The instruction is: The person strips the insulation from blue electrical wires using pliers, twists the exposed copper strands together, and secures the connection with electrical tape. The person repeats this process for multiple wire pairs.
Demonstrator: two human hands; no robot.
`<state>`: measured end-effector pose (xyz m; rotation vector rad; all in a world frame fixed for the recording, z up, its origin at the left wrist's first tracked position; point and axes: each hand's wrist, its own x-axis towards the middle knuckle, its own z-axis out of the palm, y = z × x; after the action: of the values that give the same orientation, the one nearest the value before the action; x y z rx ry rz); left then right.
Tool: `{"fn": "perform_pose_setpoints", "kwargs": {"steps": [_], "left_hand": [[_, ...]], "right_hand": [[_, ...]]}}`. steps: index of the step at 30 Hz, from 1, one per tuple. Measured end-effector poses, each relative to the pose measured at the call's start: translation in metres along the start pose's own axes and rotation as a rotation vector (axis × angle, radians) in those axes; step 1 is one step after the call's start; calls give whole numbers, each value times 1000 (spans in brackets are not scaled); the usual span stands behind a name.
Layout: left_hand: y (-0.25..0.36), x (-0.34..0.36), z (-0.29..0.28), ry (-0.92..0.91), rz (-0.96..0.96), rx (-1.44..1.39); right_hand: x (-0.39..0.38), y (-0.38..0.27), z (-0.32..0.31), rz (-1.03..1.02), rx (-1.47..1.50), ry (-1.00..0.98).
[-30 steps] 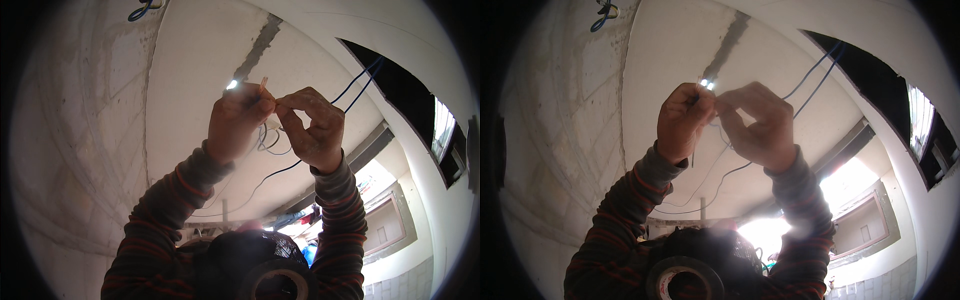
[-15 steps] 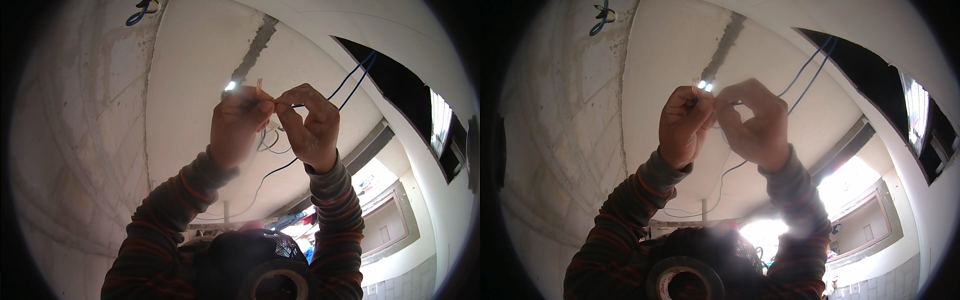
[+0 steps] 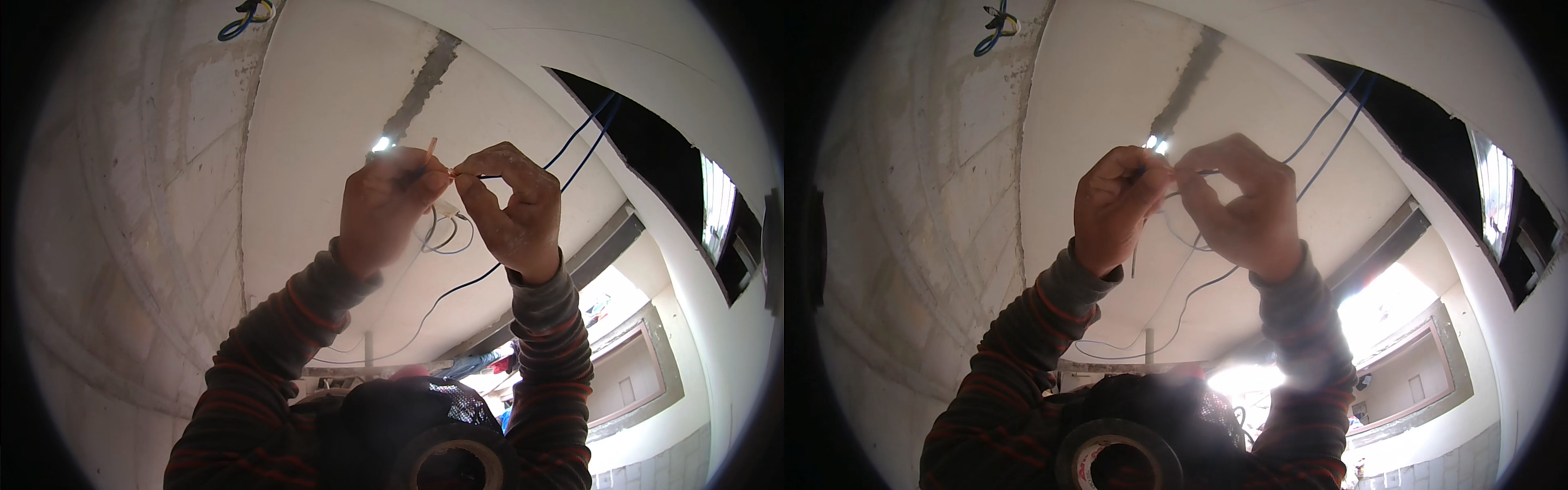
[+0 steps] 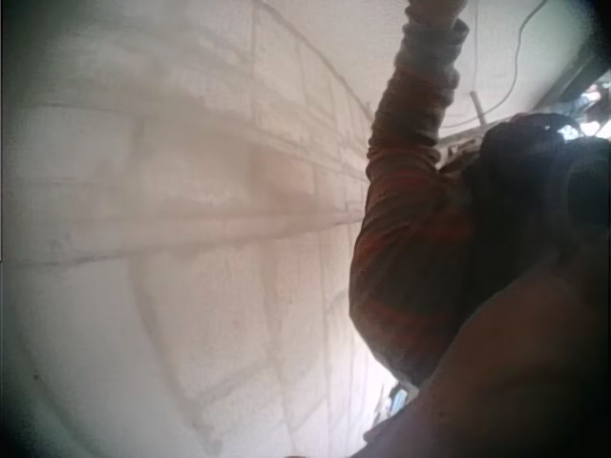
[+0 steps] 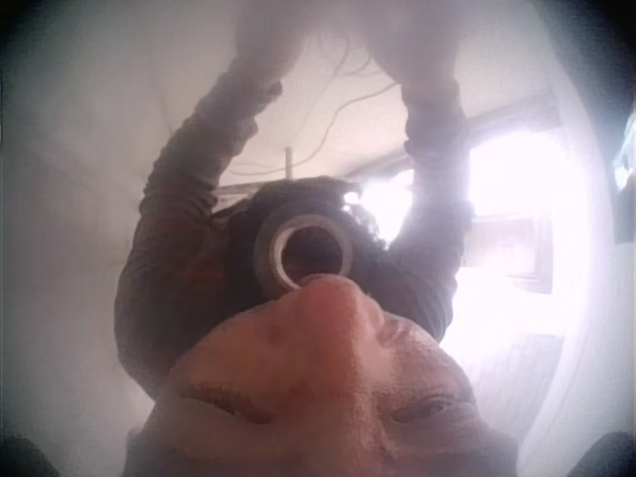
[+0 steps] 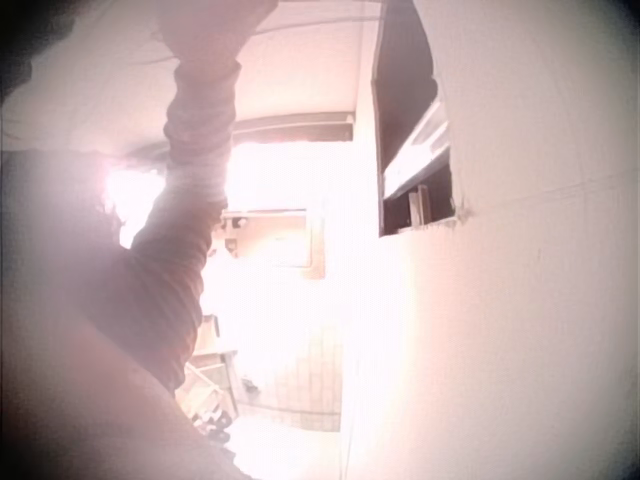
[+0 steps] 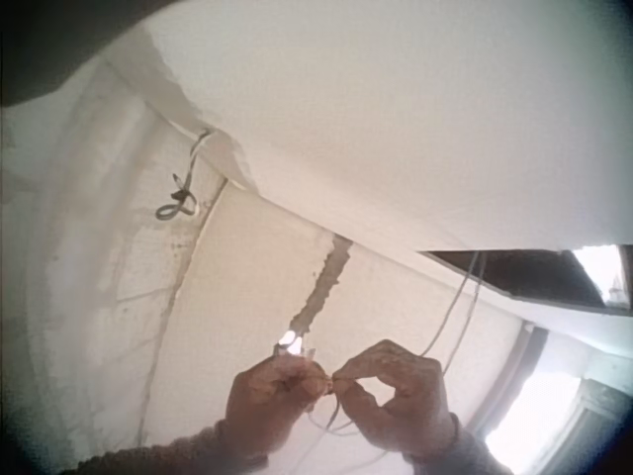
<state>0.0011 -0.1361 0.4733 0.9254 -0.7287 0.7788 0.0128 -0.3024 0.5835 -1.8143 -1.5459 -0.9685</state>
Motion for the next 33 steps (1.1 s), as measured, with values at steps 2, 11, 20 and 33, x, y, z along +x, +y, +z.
{"fn": "perform_pose_setpoints", "kwargs": {"steps": [2, 11, 20, 33], "left_hand": [[-1, 1, -1, -8, 29, 2], [-5, 2, 1, 24, 33, -11], [-4, -5, 10, 121, -110, -90], [5, -6, 12, 113, -88, -133]], "right_hand": [[1, 2, -2, -6, -36, -25], [-5, 1, 0, -14, -122, -39], [-7, 6, 10, -76, -33, 102], [1, -3, -1, 67, 84, -126]]}}
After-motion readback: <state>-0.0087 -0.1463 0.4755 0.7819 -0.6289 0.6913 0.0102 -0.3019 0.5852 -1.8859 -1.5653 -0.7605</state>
